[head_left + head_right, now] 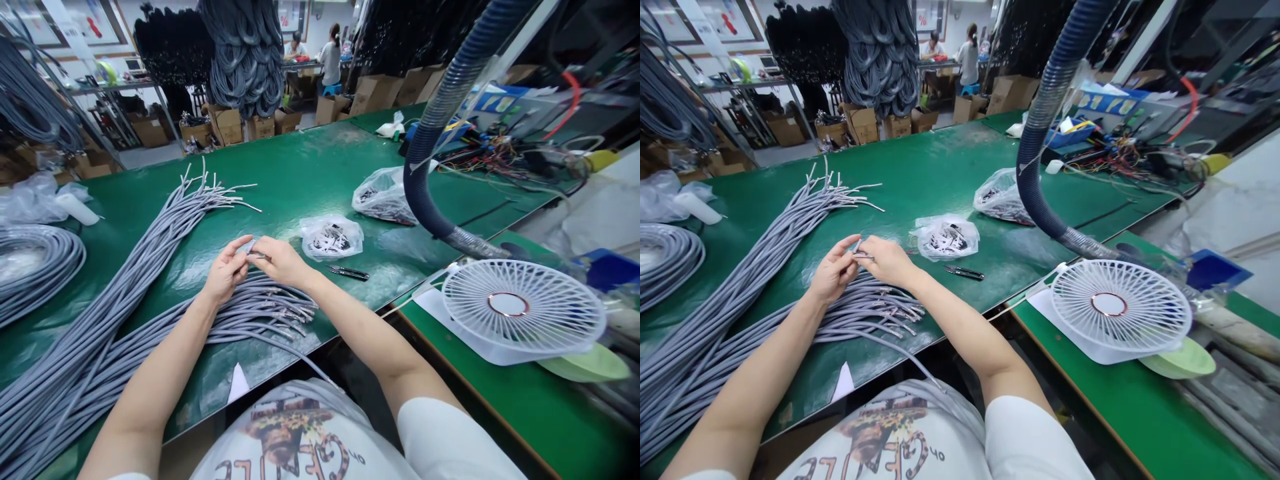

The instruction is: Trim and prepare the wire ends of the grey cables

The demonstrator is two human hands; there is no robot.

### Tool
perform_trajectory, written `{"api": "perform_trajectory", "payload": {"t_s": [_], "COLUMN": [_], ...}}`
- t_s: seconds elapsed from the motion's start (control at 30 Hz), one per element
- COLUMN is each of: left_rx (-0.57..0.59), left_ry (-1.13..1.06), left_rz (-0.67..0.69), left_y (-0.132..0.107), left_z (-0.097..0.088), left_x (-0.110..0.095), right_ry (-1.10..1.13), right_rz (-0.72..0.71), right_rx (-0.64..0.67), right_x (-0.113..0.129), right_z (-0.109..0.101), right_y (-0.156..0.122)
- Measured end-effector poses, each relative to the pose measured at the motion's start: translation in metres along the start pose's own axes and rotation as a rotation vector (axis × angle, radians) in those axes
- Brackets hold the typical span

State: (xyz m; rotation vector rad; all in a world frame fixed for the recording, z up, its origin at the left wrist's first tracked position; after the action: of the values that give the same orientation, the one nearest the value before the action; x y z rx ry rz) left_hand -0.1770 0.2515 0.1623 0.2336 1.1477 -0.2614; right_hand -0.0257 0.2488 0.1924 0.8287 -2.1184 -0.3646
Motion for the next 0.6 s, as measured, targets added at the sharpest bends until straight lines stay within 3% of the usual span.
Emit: {"api": "perform_trajectory", "payload": {"t_s": [0.2, 0.43, 0.6], "left_rx": [0.022, 0.006, 0.001], "left_ry": [0.091, 0.128, 0.063], "left_rz": [0.047, 0.103, 0.121], "left_y": [0.001, -0.003, -0.005], "left_z": [-0.001, -0.004, -0.002], "left_x": [0.007, 0.012, 0.003], "right_ry": [-0.084, 0.364, 0.195], "right_rz": [-0.007, 0.201, 0.416], "right_rx": [-0.007, 0.065, 0.015], "right_x": [0.0, -0.017, -0.036], "right_z": [0.001, 0.009, -0.026], "right_y": [-0.004, 0.001, -0.019]}}
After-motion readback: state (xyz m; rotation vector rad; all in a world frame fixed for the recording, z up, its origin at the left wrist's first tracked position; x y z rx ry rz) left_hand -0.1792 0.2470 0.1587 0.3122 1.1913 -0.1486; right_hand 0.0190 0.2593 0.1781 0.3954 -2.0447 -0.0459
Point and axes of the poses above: each hand's wrist, its own y-axis towards the middle knuckle, its own z-axis out of the palm, x = y × z, the point moved 2 cm from there along y, towards the middle knuckle, and after that the axes turned 3 degrees about -x, right-handed, at the moved point
